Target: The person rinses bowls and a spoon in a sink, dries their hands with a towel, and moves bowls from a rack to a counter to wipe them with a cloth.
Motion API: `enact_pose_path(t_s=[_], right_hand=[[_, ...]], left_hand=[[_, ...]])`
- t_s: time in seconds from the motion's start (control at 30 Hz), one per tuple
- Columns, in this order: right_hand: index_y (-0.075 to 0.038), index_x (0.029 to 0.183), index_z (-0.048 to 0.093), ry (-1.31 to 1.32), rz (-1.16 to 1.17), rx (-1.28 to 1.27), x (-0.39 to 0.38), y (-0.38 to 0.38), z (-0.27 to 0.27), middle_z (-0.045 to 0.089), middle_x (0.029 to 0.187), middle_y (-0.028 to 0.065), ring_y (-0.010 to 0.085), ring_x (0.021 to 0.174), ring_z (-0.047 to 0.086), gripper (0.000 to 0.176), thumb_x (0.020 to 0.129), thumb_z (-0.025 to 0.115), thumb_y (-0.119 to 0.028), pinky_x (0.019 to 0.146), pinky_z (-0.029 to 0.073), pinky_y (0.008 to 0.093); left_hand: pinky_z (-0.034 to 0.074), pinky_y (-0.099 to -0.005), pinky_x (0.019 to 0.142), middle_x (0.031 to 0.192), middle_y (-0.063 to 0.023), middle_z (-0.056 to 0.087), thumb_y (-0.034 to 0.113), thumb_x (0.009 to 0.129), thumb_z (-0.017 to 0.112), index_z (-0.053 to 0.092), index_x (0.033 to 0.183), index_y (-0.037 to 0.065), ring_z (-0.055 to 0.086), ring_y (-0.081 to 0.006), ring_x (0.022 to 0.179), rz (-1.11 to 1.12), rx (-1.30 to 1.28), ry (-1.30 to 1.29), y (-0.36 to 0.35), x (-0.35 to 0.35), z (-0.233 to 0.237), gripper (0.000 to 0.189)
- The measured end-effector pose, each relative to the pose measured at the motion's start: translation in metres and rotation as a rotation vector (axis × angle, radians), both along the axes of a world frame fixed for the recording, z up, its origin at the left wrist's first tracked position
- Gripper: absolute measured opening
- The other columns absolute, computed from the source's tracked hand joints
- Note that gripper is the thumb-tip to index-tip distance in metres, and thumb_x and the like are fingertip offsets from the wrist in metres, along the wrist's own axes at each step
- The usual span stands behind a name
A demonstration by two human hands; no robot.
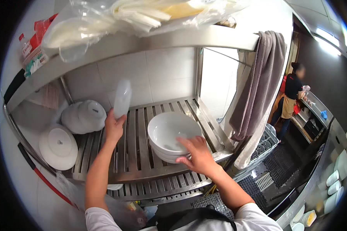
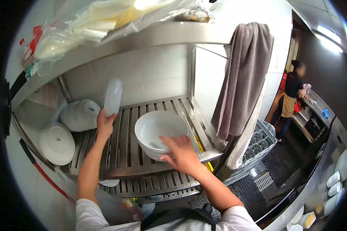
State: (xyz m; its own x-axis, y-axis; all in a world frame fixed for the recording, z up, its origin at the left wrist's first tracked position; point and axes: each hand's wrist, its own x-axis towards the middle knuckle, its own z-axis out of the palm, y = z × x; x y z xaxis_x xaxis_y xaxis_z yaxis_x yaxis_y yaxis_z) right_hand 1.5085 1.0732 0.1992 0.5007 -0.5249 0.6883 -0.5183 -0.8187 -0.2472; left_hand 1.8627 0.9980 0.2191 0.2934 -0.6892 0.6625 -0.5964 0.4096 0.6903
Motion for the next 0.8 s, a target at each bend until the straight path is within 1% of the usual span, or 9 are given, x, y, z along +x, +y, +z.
enact_pose_path(t_s=[0.13,0.23,0.37,0.4,0.5,0.53,0.63,0.7,0.8], right_hand=[[0.002,0.133,0.046,-0.399,0.009,0.004,-0.003,-0.006,-0.009,0.053,0.127,0.0222,0.0372,0.119,0.051,0.082,0.073,0.082,-0.041,0.101,0.040,0.0442],[0.001,0.134,0.045,-0.451,-0.063,-0.125,-0.010,-0.005,0.003,0.052,0.127,0.0225,0.0379,0.118,0.051,0.082,0.074,0.081,-0.041,0.101,0.040,0.0441],[-0.005,0.138,0.043,-0.322,-0.040,-0.182,-0.010,0.001,0.020,0.048,0.129,0.0226,0.0410,0.117,0.047,0.084,0.074,0.080,-0.042,0.103,0.036,0.0482],[-0.009,0.137,0.046,-0.298,-0.008,-0.166,-0.008,0.003,0.025,0.050,0.127,0.0184,0.0389,0.118,0.048,0.078,0.075,0.078,-0.041,0.105,0.033,0.0500],[-0.012,0.134,0.051,-0.023,-0.043,-0.157,-0.006,0.001,0.023,0.053,0.123,0.0129,0.0346,0.118,0.050,0.069,0.076,0.077,-0.038,0.105,0.033,0.0521],[-0.013,0.121,0.059,-0.069,-0.040,-0.126,0.000,0.002,0.023,0.058,0.111,0.0082,0.0300,0.113,0.054,0.051,0.078,0.076,-0.033,0.104,0.032,0.0548],[-0.010,0.105,0.063,-0.082,-0.008,-0.130,0.005,-0.012,0.004,0.060,0.096,0.0066,0.0293,0.100,0.058,0.036,0.077,0.076,-0.029,0.100,0.037,0.0530],[-0.009,0.098,0.063,-0.122,0.030,-0.108,0.006,-0.014,0.004,0.060,0.088,0.0065,0.0296,0.092,0.058,0.030,0.077,0.076,-0.027,0.095,0.040,0.0504],[-0.009,0.094,0.064,-0.147,0.048,-0.093,0.006,-0.012,0.008,0.060,0.082,0.0071,0.0305,0.084,0.058,0.028,0.076,0.077,-0.025,0.089,0.043,0.0468]], left_hand=[[0.048,-0.0428,0.083,0.094,-0.0152,0.065,0.007,0.077,0.072,0.061,0.102,0.003,0.061,-0.0345,0.093,-0.110,-0.032,-0.633,0.043,-0.023,0.053,0.028],[0.046,-0.0438,0.083,0.091,-0.0134,0.063,0.006,0.075,0.070,0.060,0.096,0.004,0.059,-0.0369,0.089,-0.408,-0.108,-0.936,0.057,-0.052,0.075,0.024],[0.046,-0.0417,0.084,0.084,-0.0108,0.063,0.002,0.074,0.068,0.060,0.092,0.005,0.061,-0.0327,0.085,-0.606,-0.114,-1.078,0.057,-0.082,0.071,0.019],[0.046,-0.0409,0.084,0.086,-0.0097,0.064,0.009,0.069,0.076,0.062,0.093,0.004,0.061,-0.0320,0.088,-0.617,-0.074,-1.115,0.056,-0.084,0.070,0.029],[0.047,-0.0400,0.084,0.087,-0.0093,0.066,0.011,0.069,0.077,0.063,0.096,0.005,0.061,-0.0314,0.088,-0.686,-0.033,-1.138,0.052,-0.089,0.068,0.031],[0.047,-0.0402,0.084,0.088,-0.0091,0.066,0.012,0.069,0.077,0.063,0.098,0.005,0.062,-0.0315,0.088,-0.706,-0.022,-1.133,0.050,-0.090,0.067,0.033],[0.047,-0.0402,0.085,0.092,-0.0092,0.068,0.014,0.070,0.078,0.065,0.103,0.006,0.062,-0.0310,0.090,-0.756,0.009,-1.112,0.046,-0.089,0.063,0.037],[0.048,-0.0397,0.087,0.097,-0.0104,0.068,0.015,0.070,0.078,0.065,0.107,0.007,0.062,-0.0298,0.095,-0.768,0.041,-1.103,0.047,-0.087,0.060,0.040],[0.047,-0.0399,0.094,0.106,-0.0108,0.067,0.014,0.070,0.080,0.065,0.111,0.006,0.063,-0.0251,0.101,-0.625,-0.179,-1.067,0.056,-0.086,0.062,0.043]])
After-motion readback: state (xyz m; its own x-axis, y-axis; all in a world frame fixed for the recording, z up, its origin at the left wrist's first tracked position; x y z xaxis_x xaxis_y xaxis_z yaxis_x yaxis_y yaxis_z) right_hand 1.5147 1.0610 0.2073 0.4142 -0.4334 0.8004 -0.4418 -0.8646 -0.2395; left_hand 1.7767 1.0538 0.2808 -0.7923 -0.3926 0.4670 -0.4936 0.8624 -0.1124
